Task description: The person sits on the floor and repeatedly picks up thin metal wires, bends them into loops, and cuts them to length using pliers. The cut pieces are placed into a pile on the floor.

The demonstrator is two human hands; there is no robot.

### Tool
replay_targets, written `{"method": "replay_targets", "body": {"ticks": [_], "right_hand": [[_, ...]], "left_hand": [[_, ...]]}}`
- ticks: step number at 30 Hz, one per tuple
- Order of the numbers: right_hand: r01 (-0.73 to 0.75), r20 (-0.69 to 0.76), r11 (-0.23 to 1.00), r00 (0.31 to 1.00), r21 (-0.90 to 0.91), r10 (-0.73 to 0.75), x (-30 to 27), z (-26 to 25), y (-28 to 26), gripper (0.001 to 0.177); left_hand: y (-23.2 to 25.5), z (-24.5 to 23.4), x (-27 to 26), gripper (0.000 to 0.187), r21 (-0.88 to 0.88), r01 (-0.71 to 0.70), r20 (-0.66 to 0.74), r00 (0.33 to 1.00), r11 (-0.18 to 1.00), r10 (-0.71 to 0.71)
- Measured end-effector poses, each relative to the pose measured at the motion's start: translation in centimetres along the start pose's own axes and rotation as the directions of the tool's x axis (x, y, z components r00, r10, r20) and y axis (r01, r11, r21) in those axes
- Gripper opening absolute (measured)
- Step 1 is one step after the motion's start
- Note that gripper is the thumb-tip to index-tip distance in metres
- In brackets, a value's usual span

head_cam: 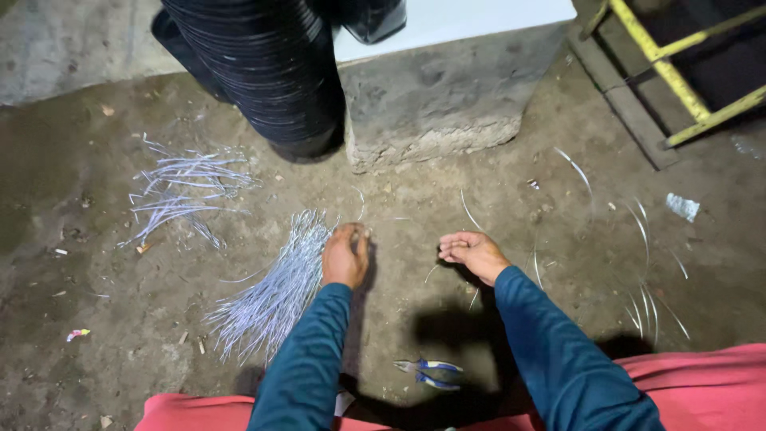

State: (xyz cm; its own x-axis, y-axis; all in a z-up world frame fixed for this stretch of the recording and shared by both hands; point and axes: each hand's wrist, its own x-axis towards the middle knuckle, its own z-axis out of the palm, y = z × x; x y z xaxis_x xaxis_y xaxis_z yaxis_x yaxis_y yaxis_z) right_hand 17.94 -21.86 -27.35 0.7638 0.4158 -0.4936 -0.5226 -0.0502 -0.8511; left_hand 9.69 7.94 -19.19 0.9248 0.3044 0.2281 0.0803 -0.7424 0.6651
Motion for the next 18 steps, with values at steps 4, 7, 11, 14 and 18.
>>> {"method": "replay_targets", "body": {"ticks": [4, 7, 11, 14, 18], "right_hand": [[0.135, -0.023, 0.970, 0.989, -0.200, -0.143, -1.9, 2.4, -5.9, 0.019], [0.377, 0.011, 0.719, 0.889, -0.584, -0.457, -5.2, 4.8, -11.2, 0.017], [0.229, -0.003, 0.709, 0.951, -0.667, -0.310, -9.4, 7.7, -18.2, 0.018], [0.386, 0.110, 0.767, 0.915, -0.512, -0.387, -12.1, 9.4, -21.1, 0.018], [0.395, 0.115, 0.851, 0.918, -0.346, -0.379, -14.4, 10.5, -22.5, 0.017]], "left_hand": [[5.4, -1.9, 1.3, 0.014, -0.326, 0.121, -0.039, 0.989, 0.938, -0.141], [9.1, -3.4, 1.9, 0.013, -0.379, 0.126, -0.081, 0.982, 0.917, -0.169], [13.3, -5.2, 1.6, 0.012, -0.229, -0.033, -0.219, 0.976, 0.973, -0.018], [15.9, -6.2, 1.0, 0.017, -0.225, -0.184, -0.295, 0.949, 0.957, 0.113], [18.6, -7.6, 0.3, 0.021, -0.173, -0.262, -0.330, 0.924, 0.949, 0.195]]}}
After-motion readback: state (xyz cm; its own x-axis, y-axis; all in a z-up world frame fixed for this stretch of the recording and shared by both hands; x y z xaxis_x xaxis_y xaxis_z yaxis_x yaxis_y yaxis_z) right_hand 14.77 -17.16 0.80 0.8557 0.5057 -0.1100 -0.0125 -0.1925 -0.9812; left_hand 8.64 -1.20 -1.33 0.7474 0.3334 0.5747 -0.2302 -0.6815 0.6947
